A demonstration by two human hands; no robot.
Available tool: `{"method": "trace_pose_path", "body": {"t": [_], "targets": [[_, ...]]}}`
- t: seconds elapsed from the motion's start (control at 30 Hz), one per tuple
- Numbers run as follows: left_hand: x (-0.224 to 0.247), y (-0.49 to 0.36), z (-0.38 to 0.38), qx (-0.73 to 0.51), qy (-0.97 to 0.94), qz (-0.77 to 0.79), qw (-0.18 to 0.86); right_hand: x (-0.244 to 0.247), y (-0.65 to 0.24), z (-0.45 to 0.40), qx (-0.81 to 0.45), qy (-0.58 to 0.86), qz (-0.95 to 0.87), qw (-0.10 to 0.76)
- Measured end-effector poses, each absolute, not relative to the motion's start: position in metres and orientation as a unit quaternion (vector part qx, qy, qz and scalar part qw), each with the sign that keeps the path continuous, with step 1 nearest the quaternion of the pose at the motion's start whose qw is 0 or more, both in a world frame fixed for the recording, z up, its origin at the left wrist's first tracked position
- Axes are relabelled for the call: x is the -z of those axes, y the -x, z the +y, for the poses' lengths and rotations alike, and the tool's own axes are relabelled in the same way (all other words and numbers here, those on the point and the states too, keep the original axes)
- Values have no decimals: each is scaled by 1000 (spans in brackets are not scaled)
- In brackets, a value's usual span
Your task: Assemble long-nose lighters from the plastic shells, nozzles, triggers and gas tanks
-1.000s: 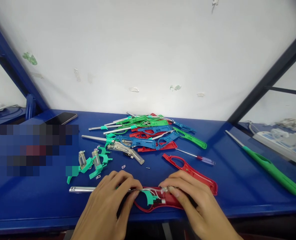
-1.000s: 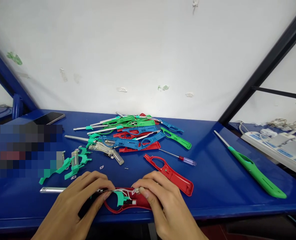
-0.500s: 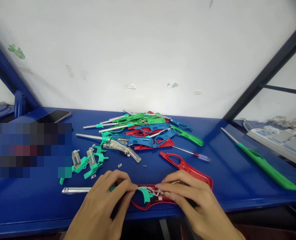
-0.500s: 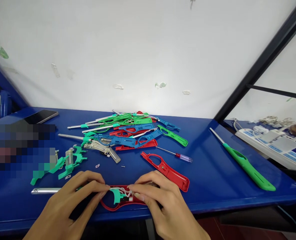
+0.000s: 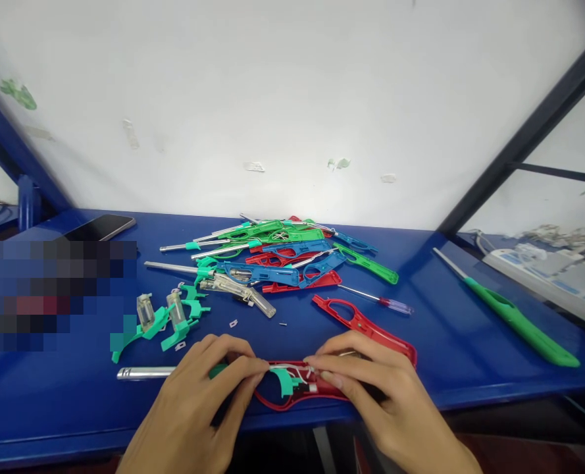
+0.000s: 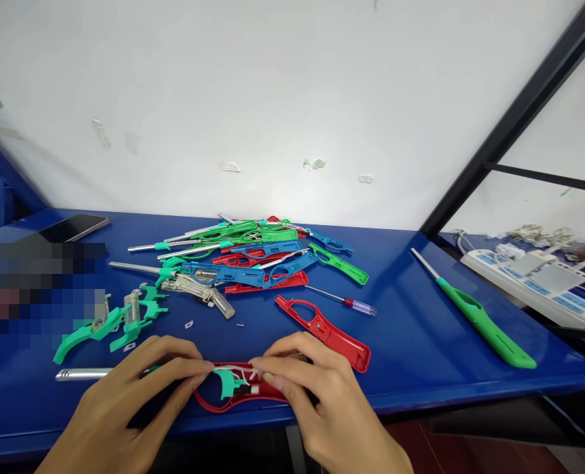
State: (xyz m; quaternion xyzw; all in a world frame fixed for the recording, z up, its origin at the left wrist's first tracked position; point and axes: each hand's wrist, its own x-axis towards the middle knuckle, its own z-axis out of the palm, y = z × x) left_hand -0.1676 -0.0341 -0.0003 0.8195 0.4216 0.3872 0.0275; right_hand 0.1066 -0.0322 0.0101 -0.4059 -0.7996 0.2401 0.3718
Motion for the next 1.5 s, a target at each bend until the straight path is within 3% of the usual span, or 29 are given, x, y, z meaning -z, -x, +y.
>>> {"method": "trace_pose_path", "body": {"t": [0.3,0.87,1.13,1.37,1.5], "targets": [[1,166,-31,-377,-820,427,-54,-10,-107,-33,-239,407,-800,370],[3,174,-31,-349,-846,403,6,-15,-104,-28,-285,403,-775,394],[1,170,-33,-360,-837,411,21,-14,-107,-33,-209,392,-817,368],[-4,169,-35,-356,-841,408,18,-1,-107,-52,-134,476,-798,345],[-2,170,-35,-354,-841,409,14,-4,-108,-50,-69,407,-853,320]]}}
